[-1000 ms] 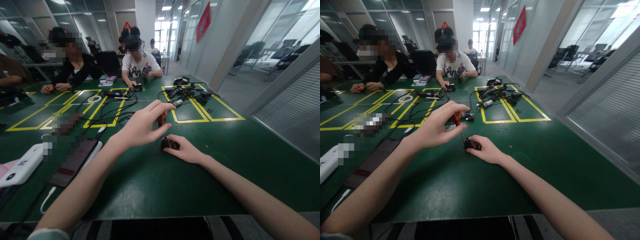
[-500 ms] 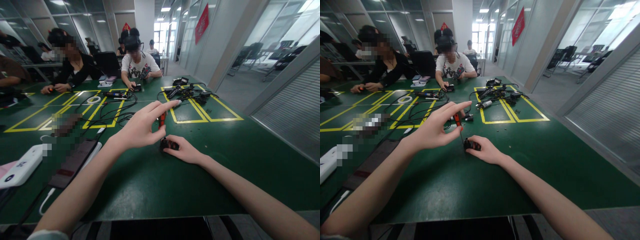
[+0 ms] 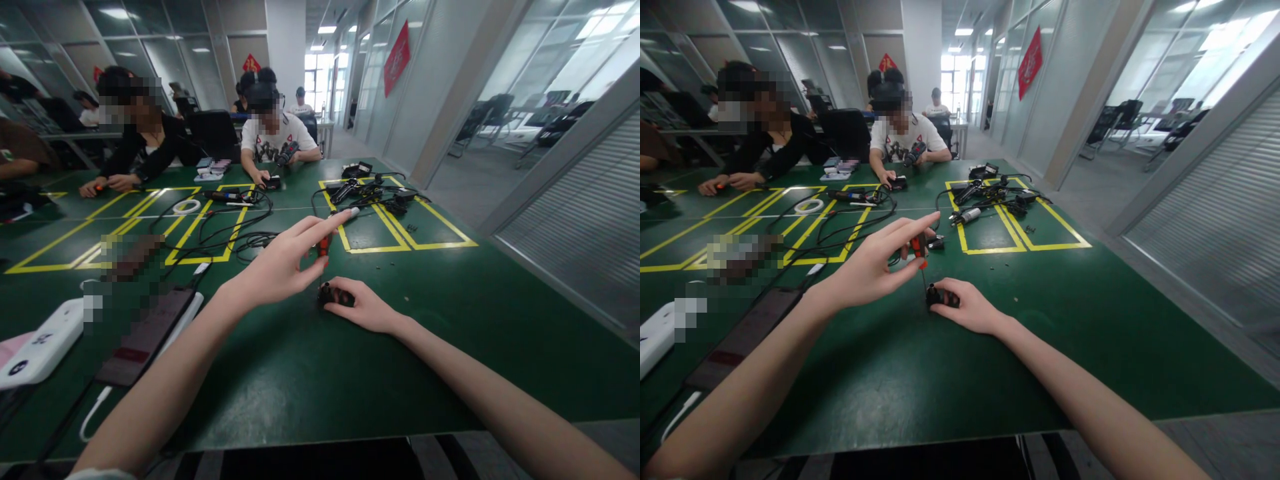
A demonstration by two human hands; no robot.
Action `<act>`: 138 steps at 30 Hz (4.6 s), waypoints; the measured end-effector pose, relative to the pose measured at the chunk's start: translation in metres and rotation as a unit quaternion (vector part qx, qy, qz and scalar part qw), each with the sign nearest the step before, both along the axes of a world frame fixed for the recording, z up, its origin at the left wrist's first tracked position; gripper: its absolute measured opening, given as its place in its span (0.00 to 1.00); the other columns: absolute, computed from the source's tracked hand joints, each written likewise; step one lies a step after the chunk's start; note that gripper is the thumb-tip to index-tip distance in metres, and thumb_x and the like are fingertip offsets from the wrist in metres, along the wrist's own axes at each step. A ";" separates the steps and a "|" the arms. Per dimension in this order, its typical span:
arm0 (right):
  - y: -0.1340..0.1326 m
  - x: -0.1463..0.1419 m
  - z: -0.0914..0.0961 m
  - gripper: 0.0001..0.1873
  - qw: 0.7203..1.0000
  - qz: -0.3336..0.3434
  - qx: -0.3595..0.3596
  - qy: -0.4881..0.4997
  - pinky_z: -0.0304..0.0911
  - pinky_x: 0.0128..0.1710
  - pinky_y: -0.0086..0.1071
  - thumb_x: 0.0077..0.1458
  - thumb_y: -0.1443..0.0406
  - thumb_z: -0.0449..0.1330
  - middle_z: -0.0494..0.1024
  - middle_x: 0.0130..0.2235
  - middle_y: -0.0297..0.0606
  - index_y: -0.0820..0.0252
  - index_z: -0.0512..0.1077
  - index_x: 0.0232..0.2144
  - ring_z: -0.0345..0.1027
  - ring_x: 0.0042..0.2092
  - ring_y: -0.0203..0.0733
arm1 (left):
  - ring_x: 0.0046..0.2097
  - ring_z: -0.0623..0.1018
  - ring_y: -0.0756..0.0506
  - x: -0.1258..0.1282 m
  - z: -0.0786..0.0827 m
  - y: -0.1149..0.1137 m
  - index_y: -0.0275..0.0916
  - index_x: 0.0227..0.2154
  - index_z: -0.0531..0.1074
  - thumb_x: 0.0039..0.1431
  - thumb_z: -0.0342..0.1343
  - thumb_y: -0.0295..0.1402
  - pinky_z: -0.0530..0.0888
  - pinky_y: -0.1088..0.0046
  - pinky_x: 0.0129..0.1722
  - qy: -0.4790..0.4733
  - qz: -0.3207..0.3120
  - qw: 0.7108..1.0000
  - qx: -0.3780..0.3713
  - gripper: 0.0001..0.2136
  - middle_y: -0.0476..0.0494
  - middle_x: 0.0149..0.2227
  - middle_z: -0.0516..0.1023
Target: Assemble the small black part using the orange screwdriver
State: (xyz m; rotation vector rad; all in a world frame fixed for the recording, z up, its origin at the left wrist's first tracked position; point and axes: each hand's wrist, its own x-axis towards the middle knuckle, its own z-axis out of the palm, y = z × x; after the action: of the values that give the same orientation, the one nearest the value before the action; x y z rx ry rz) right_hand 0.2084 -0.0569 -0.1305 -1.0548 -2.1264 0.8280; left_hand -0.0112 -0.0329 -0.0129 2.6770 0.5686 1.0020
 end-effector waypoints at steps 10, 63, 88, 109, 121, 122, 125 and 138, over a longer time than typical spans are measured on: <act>0.000 0.001 -0.002 0.10 1.000 0.011 0.017 0.008 0.65 0.35 0.34 0.61 0.61 0.63 0.76 0.37 0.37 0.60 0.73 0.42 0.69 0.35 0.40 | 0.42 0.76 0.47 0.003 -0.003 -0.002 0.47 0.72 0.52 0.65 0.52 0.23 0.76 0.69 0.46 -0.010 -0.012 1.000 -0.016 0.34 0.40 0.51 0.76; -0.001 0.000 -0.001 0.11 1.000 0.016 0.006 0.014 0.66 0.36 0.34 0.61 0.61 0.63 0.77 0.38 0.37 0.59 0.73 0.44 0.69 0.35 0.40 | 0.42 0.78 0.48 0.001 -0.005 0.003 0.45 0.68 0.59 0.65 0.57 0.27 0.75 0.74 0.43 -0.018 0.003 1.000 0.017 0.30 0.43 0.49 0.79; -0.002 0.001 0.000 0.11 1.000 0.010 0.006 0.007 0.66 0.35 0.33 0.61 0.61 0.64 0.77 0.37 0.36 0.59 0.74 0.45 0.69 0.34 0.39 | 0.41 0.75 0.48 0.002 -0.004 0.005 0.47 0.71 0.52 0.64 0.55 0.25 0.75 0.72 0.41 -0.019 0.024 0.999 0.022 0.35 0.41 0.52 0.73; -0.003 0.002 0.000 0.11 1.000 0.005 0.005 -0.002 0.67 0.37 0.35 0.61 0.61 0.63 0.78 0.39 0.38 0.58 0.74 0.45 0.69 0.35 0.41 | 0.39 0.74 0.48 0.003 0.001 0.002 0.47 0.71 0.53 0.66 0.53 0.26 0.74 0.72 0.41 0.019 0.012 0.999 0.030 0.33 0.41 0.50 0.74; -0.003 0.001 -0.001 0.11 1.000 0.003 0.009 0.007 0.68 0.38 0.35 0.61 0.62 0.64 0.79 0.40 0.39 0.59 0.74 0.45 0.70 0.35 0.41 | 0.38 0.75 0.48 0.003 0.000 0.001 0.49 0.72 0.52 0.63 0.57 0.28 0.75 0.71 0.39 0.038 0.019 0.999 0.011 0.36 0.41 0.54 0.75; -0.003 0.001 0.000 0.11 1.000 0.004 0.008 0.008 0.68 0.38 0.36 0.61 0.62 0.64 0.79 0.40 0.39 0.59 0.74 0.45 0.70 0.35 0.41 | 0.37 0.75 0.48 0.003 0.001 0.001 0.49 0.72 0.53 0.62 0.58 0.29 0.75 0.71 0.39 0.040 0.020 0.999 0.012 0.36 0.42 0.53 0.75; -0.003 0.001 0.002 0.10 1.000 0.009 0.002 0.003 0.68 0.38 0.36 0.61 0.62 0.63 0.79 0.39 0.38 0.58 0.74 0.44 0.70 0.36 0.41 | 0.40 0.76 0.47 0.002 0.002 -0.001 0.50 0.72 0.52 0.61 0.57 0.27 0.76 0.70 0.41 0.037 -0.003 0.999 0.000 0.37 0.42 0.53 0.76; -0.002 0.002 -0.001 0.10 1.000 0.012 0.015 0.002 0.66 0.36 0.33 0.61 0.63 0.64 0.78 0.39 0.38 0.59 0.74 0.44 0.69 0.36 0.40 | 0.42 0.76 0.46 0.002 0.006 -0.004 0.49 0.73 0.49 0.61 0.54 0.24 0.75 0.71 0.41 0.050 -0.017 0.998 -0.022 0.39 0.42 0.51 0.75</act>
State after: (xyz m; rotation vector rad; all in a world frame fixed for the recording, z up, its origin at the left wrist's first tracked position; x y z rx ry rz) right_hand 0.2101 -0.0593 -0.1311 -1.0146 -2.1453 0.8069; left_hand -0.0095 -0.0369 -0.0071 2.7000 0.5555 0.8396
